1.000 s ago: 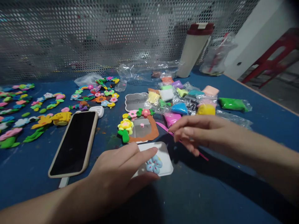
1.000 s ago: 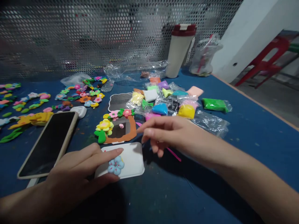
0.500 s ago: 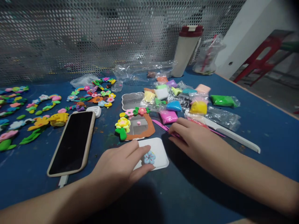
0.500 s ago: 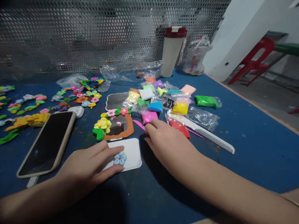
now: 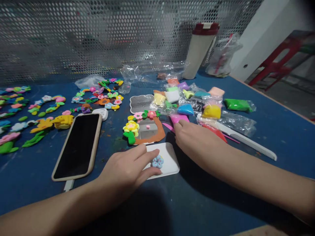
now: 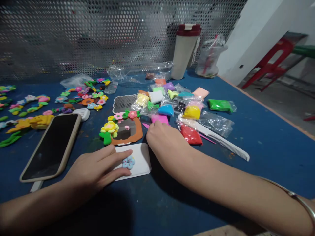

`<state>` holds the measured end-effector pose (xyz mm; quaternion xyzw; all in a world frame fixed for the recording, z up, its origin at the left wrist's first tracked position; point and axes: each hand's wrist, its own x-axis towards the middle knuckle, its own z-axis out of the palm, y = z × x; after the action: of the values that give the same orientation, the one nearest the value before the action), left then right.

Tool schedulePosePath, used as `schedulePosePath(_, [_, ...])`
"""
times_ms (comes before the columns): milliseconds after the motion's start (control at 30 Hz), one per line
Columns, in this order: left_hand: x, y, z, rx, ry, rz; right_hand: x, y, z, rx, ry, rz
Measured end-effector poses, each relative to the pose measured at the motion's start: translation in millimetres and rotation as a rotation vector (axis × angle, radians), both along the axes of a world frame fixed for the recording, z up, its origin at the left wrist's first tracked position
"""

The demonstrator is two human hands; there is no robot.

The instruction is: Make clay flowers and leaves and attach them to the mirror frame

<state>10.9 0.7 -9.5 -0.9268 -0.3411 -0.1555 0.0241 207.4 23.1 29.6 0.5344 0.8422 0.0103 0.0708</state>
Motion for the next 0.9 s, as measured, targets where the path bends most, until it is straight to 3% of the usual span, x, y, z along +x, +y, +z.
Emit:
schedulePosePath(233, [-0.8,0.9,3.9,-0.197,-0.105,0.062,17.8,4.6,-1.9,0.033,0.223,-0.091])
schedulePosePath(400, [1.7,-0.1,17.6,-0.431,-0.465,0.047,30.8,-7.8,9.6,-0.223,0.896,-0.013])
schedulePosePath(533, [5.1,-0.2,21.9,-0.775,-0.704,0.208,30.7,-18.9,5.3,-0.370,1.202,0.059])
schedulePosePath(600, [6.5,0.6,22.3,-1.014,-0.811,0.278,29.2,-20.9,2.4,-0.338,1.227,0.099])
schedulePosePath(700, [7.5,2.0,25.1,-1.336,-0.956,0.264,27.6,-20.5,4.4,-0.212,1.160,0.182])
schedulePosePath(800, [7.1,1.7,30.7,-1.481,-1.004,0.215,26.6,-20.3,12.2,-0.071,1.106,0.257])
schedulePosePath(900, [6.7,0.0,35.1,-1.536,-1.008,0.207,25.0,-22.0,16.0,-0.043,1.085,0.324])
